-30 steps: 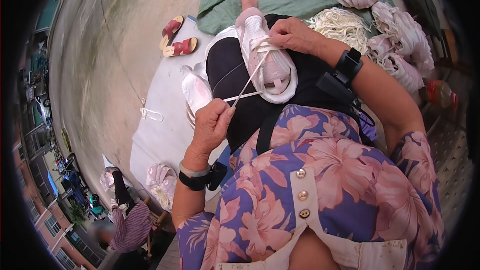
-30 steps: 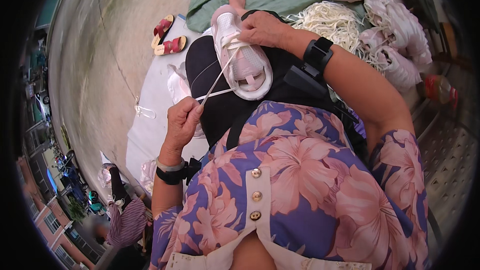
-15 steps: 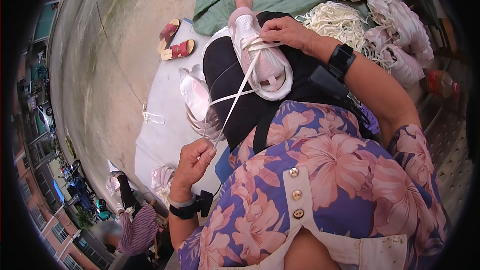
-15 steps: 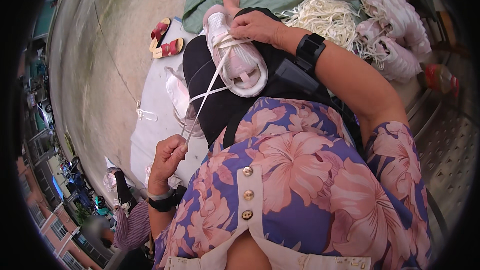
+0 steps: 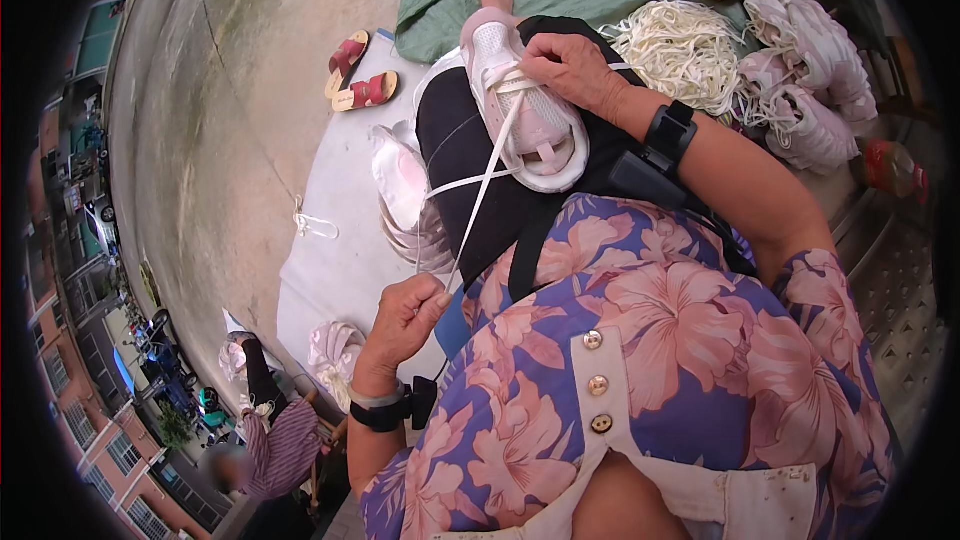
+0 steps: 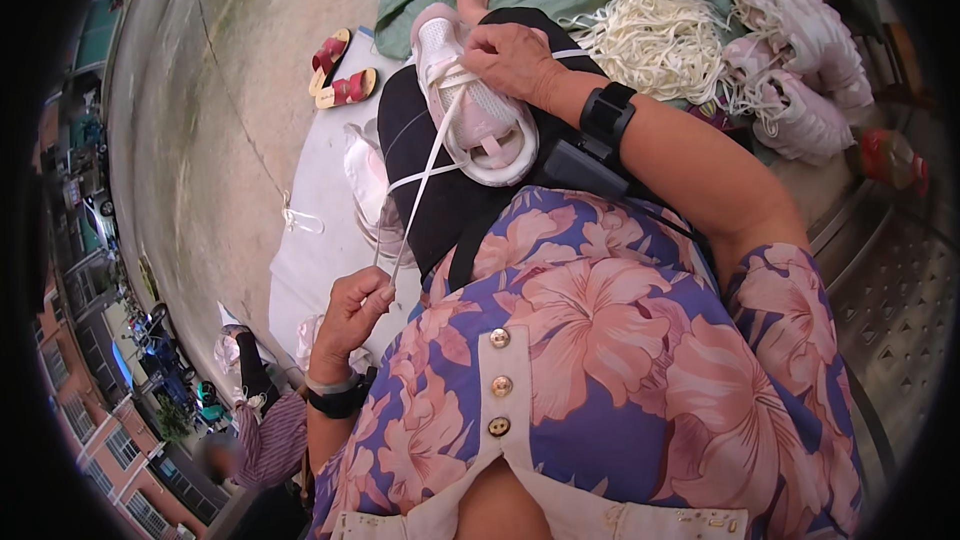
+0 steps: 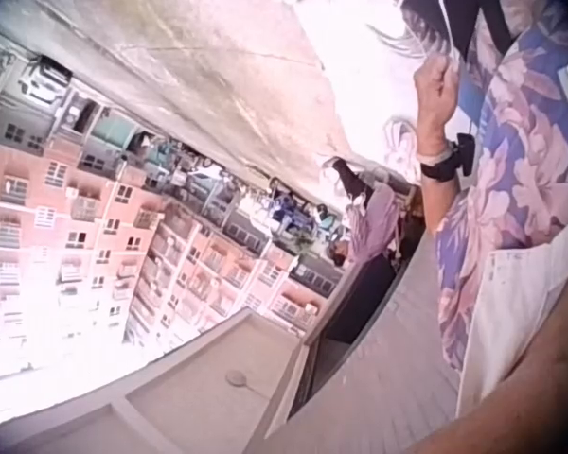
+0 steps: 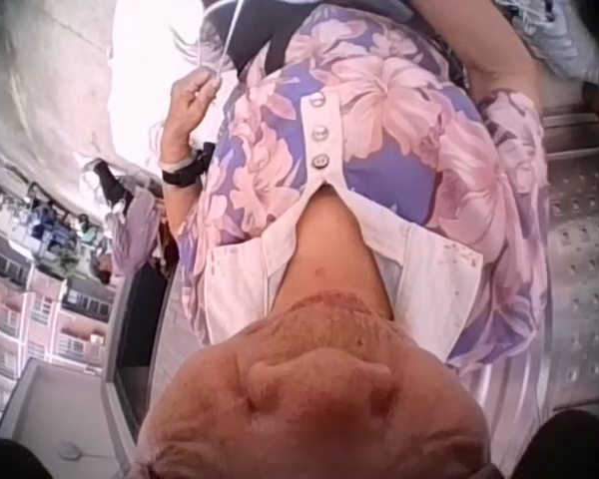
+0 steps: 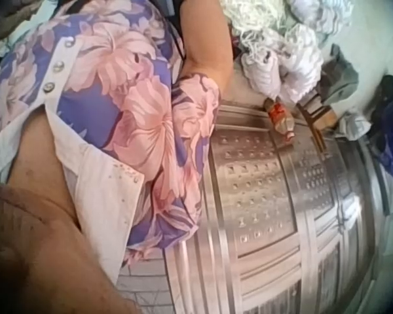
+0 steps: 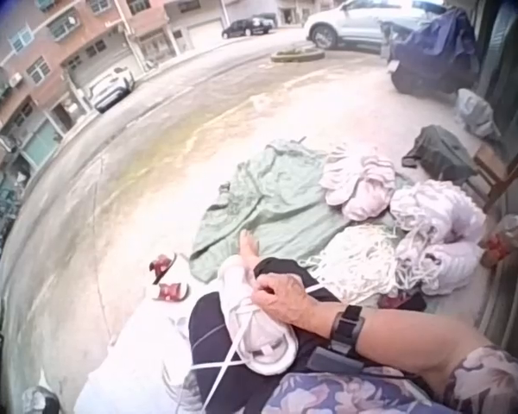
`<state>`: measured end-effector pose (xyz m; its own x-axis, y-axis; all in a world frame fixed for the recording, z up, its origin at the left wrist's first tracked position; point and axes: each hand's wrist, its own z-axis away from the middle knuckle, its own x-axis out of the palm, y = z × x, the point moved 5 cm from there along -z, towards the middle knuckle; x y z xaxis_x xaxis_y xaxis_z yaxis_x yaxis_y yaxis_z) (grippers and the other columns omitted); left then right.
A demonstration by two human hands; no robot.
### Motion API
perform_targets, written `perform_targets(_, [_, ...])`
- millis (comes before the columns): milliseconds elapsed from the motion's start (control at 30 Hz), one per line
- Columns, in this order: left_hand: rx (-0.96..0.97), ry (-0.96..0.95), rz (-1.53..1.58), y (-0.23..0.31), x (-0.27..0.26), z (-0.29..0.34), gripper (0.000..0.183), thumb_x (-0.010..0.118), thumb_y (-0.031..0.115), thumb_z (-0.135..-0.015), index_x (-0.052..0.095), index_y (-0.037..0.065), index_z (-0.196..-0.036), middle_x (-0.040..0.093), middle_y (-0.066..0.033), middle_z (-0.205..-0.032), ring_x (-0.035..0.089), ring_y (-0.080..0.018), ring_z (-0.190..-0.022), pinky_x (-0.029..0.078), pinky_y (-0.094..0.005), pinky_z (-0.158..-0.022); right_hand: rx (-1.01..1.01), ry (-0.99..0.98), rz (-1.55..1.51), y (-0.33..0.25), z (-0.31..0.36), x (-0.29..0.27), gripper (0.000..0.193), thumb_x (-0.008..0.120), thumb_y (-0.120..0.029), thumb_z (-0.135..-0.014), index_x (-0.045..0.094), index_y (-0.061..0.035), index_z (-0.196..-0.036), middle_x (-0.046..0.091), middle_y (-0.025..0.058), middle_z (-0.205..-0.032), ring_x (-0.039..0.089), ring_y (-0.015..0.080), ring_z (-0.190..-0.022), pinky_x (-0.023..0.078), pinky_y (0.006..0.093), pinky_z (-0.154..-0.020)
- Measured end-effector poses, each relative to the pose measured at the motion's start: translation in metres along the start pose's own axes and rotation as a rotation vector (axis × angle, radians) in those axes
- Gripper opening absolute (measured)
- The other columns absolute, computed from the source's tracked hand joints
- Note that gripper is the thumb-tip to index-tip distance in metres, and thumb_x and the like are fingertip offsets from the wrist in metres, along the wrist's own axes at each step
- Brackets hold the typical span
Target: The recorder is threading laces through the eyelets of a pink and white sneaker.
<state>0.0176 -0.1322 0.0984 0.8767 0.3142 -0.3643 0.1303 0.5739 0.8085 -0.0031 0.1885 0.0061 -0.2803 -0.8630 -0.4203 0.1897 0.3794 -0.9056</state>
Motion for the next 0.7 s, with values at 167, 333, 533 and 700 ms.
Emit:
perform_targets(167, [0.003, -0.029, -0.041, -0.002, 0.004, 0.011, 0.021, 0.058, 0.011, -0.084, 0.046, 0.000, -0.070, 0.043, -0.0073, -0.060, 0.040, -0.0172, -0.054, 0.036, -0.0284, -0.051, -0.043, -0.008, 0.004, -0.002, -0.001, -0.001, 0.016, 0.057, -0.020, -0.078, 0.059, -0.0054, -0.083, 0.057, 0.0039, -0.070, 0.052, 0.0124, -0.068, 0.044, 0.0263, -0.069])
perform_targets(333, [-0.184, 0.038, -0.372, -0.022, -0.011, 0.002, 0.019, 0.058, 0.011, -0.083, 0.051, 0.000, -0.068, 0.047, -0.0055, -0.057, 0.043, -0.0161, -0.052, 0.037, -0.0286, -0.051, -0.065, -0.037, -0.105, 0.000, 0.005, 0.002, 0.016, 0.056, -0.019, -0.079, 0.060, -0.0055, -0.087, 0.059, 0.0039, -0.078, 0.053, 0.0143, -0.074, 0.042, 0.0274, -0.075])
perform_targets(533, [0.219, 0.639, -0.393, 0.023, -0.020, -0.093, 0.009, 0.061, 0.003, -0.079, 0.059, -0.001, -0.087, 0.059, -0.0089, -0.073, 0.055, -0.0154, -0.060, 0.045, -0.0281, -0.057, -0.175, -0.054, 0.129, -0.007, 0.026, 0.002, 0.025, 0.057, -0.022, -0.082, 0.058, -0.0096, -0.103, 0.060, 0.0023, -0.097, 0.054, 0.0185, -0.095, 0.022, 0.0440, -0.103])
perform_targets(700, [0.482, 0.693, -0.673, 0.060, 0.005, -0.166, 0.022, 0.059, 0.005, -0.075, 0.057, 0.003, -0.097, 0.058, -0.0109, -0.072, 0.058, -0.0249, -0.060, 0.047, -0.0340, -0.055, -0.304, 0.002, 0.169, -0.010, 0.032, 0.001, 0.031, 0.058, -0.025, -0.079, 0.058, -0.0136, -0.108, 0.060, 0.0038, -0.098, 0.055, 0.0209, -0.098, 0.023, 0.0491, -0.102])
